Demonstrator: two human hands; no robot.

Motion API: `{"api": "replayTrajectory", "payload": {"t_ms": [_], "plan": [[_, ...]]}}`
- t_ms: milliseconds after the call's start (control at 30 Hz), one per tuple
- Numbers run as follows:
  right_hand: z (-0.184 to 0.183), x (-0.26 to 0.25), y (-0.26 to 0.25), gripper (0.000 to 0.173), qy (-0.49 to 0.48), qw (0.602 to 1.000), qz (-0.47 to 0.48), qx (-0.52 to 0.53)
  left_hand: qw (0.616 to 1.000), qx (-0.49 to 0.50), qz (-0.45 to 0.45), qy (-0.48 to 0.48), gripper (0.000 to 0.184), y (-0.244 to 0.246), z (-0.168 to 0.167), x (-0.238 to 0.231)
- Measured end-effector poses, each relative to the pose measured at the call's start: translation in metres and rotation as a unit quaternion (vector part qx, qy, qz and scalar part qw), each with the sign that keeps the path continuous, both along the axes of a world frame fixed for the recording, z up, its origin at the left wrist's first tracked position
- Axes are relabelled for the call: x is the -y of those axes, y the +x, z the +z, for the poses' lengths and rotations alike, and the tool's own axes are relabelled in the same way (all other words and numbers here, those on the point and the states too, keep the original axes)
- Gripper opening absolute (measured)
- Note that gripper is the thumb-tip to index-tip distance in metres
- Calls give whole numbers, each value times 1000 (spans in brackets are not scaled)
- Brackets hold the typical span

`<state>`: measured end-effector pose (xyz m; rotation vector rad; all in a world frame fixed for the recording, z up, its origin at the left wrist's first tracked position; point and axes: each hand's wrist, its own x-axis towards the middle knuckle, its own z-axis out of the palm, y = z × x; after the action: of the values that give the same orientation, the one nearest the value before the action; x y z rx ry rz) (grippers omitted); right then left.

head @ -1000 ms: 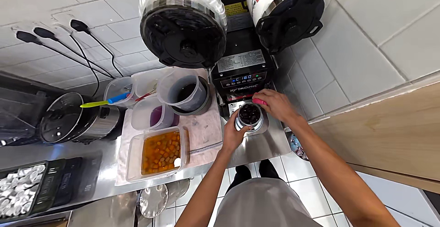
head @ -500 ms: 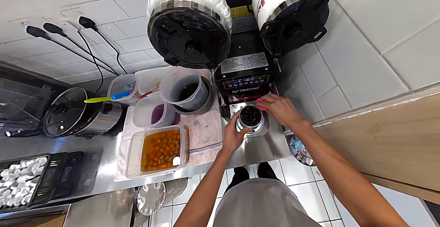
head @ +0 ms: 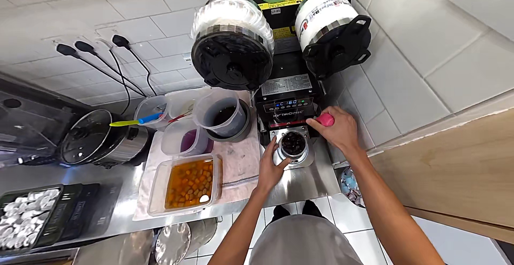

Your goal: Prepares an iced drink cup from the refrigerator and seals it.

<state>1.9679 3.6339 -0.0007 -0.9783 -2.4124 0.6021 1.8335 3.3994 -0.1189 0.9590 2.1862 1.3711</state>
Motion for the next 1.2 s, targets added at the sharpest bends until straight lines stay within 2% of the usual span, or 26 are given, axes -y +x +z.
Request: {"api": "replayTrajectory", "payload": {"t_ms": [133, 300, 400, 533, 633, 733, 800, 867, 933, 1000, 1100, 1200], "plan": [[11, -6, -18, 67, -3, 996, -66, -66, 998, 27, 44, 33, 65, 4, -7, 32], [9, -13, -34, 72, 1, 993, -90, -72, 991, 107, 69, 41, 38, 17, -20, 79], [7, -10, -32, 72, 15, 992, -92, -81, 983, 146, 103, 45, 22, 29, -25, 106], [11, 10, 4, 59, 11, 991, -32, -131, 973, 177, 140, 37, 12, 47, -29, 131], [-6, 41, 30, 47, -111, 978, 1, -175, 969, 210, 119, 45, 16, 61, -21, 137], [-45, 101, 43, 33, -277, 937, 67, -204, 943, 319, 46, 86, 37, 81, 3, 124], [-72, 145, 45, 33, -313, 920, 129, -197, 883, 458, 12, 100, 56, 97, 25, 109], [-100, 177, 44, 40, -298, 916, 224, -148, 811, 573, 10, 117, 62, 111, 34, 95], [-125, 189, 46, 50, -237, 920, 305, -64, 769, 623, 75, 127, 55, 116, 25, 88], [-135, 183, 53, 56, -208, 920, 332, 33, 757, 618, 176, 113, 48, 111, 2, 89], [-149, 162, 77, 65, -209, 909, 350, 85, 772, 565, 285, 65, 42, 98, -31, 93], [-164, 143, 101, 75, -284, 881, 362, 111, 789, 507, 340, 69, 49, 82, -35, 79]]}}
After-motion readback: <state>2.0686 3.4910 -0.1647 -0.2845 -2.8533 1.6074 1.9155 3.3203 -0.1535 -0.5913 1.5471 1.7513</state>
